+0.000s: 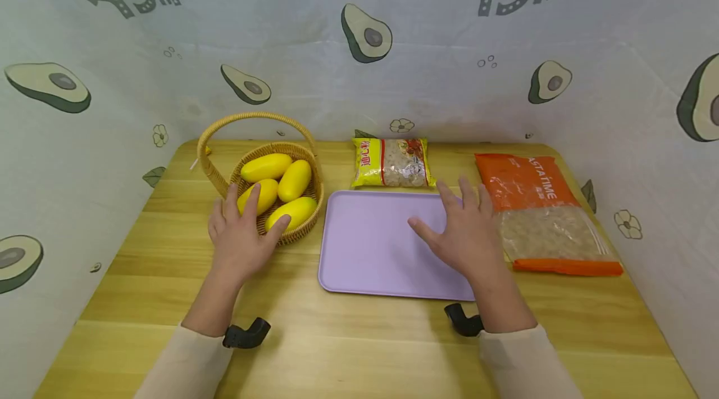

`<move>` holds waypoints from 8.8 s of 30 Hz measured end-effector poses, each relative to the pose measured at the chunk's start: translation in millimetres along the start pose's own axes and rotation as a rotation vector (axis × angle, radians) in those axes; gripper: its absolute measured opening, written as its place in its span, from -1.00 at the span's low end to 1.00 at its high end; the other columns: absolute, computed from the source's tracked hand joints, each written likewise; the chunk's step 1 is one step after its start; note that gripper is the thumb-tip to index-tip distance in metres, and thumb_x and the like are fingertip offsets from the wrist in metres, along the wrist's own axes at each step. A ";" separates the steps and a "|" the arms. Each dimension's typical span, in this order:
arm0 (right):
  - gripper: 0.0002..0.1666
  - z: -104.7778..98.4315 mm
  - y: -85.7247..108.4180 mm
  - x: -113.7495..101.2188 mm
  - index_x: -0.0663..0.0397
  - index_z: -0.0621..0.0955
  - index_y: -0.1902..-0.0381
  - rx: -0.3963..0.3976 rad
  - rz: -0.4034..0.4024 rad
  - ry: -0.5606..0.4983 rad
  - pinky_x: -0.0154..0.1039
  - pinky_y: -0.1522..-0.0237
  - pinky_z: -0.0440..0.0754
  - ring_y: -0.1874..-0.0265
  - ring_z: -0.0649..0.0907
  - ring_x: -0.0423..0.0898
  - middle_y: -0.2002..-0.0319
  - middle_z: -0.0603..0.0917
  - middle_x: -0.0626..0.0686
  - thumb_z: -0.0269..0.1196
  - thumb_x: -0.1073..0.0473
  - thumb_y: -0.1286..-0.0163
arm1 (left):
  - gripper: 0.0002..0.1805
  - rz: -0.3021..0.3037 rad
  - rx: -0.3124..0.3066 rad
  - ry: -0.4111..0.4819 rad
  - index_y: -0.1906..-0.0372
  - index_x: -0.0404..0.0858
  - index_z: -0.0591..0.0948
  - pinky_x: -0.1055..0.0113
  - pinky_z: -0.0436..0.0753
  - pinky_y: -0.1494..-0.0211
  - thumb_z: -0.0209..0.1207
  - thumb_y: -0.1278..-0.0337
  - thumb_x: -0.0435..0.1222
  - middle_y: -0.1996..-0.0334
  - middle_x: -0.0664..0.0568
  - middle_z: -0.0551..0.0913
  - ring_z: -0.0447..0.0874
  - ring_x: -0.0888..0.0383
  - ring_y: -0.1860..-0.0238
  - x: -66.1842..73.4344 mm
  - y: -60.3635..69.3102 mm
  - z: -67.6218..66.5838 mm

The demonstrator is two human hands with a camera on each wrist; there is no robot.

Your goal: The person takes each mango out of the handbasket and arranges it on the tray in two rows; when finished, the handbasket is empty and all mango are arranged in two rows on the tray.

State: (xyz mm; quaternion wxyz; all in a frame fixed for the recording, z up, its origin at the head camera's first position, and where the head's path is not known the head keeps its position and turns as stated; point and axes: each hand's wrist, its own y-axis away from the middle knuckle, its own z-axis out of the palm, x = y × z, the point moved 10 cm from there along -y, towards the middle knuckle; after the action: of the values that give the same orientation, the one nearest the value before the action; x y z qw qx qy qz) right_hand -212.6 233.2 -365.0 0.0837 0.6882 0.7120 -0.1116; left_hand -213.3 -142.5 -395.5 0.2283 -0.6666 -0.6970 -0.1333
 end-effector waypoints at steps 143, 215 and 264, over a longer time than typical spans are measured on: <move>-0.52 58.5 -69.4 -223.8 0.17 0.45 -0.35 -0.509 -0.603 -0.837 -0.11 -0.16 0.59 -0.06 0.60 0.03 -0.15 0.59 0.16 0.18 0.19 -0.54 | -0.55 -0.286 0.341 0.939 -0.37 -0.12 0.41 0.02 0.05 -0.64 0.09 -0.46 -0.21 -0.46 0.01 0.35 0.07 0.07 -0.61 -79.4 -6.0 39.8; 0.08 117.0 -93.1 -98.9 -0.24 0.17 -0.59 -0.243 0.138 -0.697 0.13 -0.11 0.58 -0.11 0.58 0.20 -0.29 0.53 0.23 0.37 -0.35 -0.25 | -0.57 -0.315 0.324 0.979 -0.33 -0.09 0.41 0.02 0.17 -0.57 0.10 -0.44 -0.20 -0.47 0.01 0.33 0.16 0.06 -0.55 -80.6 -5.5 42.4; -0.03 125.3 -93.7 -104.3 -0.19 0.13 -0.62 -0.240 0.151 -0.474 0.22 -0.25 0.52 -0.26 0.57 0.25 -0.32 0.55 0.30 0.09 -0.45 -0.43 | -0.57 -0.296 0.347 0.987 -0.33 -0.15 0.41 0.06 0.28 -0.48 0.10 -0.44 -0.23 -0.45 -0.01 0.34 0.32 0.04 -0.42 -79.1 -7.8 41.2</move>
State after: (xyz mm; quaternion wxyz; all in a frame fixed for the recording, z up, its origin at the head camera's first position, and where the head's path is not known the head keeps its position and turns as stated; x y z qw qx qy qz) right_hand -306.3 95.9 -452.9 0.3372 0.6790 0.6274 -0.1778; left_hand -226.2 -191.7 -469.3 0.6137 -0.3723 -0.6052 -0.3442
